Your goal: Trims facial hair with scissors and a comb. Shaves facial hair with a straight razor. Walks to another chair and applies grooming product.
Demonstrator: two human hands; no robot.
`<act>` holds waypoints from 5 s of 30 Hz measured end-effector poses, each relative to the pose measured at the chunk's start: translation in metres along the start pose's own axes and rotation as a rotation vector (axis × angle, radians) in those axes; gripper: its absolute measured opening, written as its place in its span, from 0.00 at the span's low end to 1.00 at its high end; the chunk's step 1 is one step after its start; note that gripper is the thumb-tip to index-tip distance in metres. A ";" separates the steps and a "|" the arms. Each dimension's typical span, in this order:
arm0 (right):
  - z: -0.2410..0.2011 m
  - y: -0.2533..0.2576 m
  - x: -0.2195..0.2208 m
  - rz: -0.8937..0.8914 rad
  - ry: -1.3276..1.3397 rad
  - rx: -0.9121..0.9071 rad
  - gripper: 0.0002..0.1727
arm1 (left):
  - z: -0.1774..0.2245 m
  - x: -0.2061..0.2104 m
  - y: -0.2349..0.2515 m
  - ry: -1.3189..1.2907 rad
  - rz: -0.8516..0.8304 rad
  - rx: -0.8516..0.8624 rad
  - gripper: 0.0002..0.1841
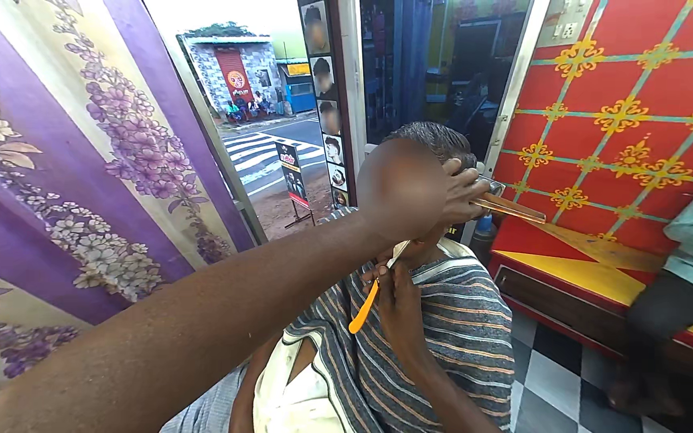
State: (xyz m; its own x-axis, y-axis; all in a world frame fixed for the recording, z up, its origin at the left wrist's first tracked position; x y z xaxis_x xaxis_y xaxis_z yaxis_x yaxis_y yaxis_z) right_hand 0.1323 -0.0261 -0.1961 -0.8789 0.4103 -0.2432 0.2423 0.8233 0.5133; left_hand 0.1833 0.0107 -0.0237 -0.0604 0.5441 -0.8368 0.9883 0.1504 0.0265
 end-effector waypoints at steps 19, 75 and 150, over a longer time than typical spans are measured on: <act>-0.001 0.000 -0.001 -0.010 0.020 -0.015 0.10 | -0.001 -0.001 -0.004 0.008 0.005 -0.018 0.29; -0.024 -0.027 -0.013 -0.217 0.339 0.200 0.08 | 0.014 0.050 -0.172 -0.769 0.916 -1.115 0.35; -0.021 -0.031 -0.015 -0.167 0.268 0.236 0.09 | 0.010 0.078 -0.175 -0.824 0.971 -1.091 0.34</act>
State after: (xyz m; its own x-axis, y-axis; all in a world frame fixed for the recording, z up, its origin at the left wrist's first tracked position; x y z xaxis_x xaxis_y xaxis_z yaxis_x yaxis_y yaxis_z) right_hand 0.1295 -0.0660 -0.1915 -0.9828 0.1717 -0.0675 0.1472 0.9503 0.2742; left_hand 0.0066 0.0186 -0.0993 0.9066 0.2775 -0.3179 0.0380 0.6966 0.7164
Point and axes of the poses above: each hand's wrist, its own y-axis towards the middle knuckle, its own x-axis out of the palm, z = x × y, the point moved 6 cm from there along y, towards the middle knuckle, and after that the axes turned 8 degrees about -y, right-handed, at the moved point
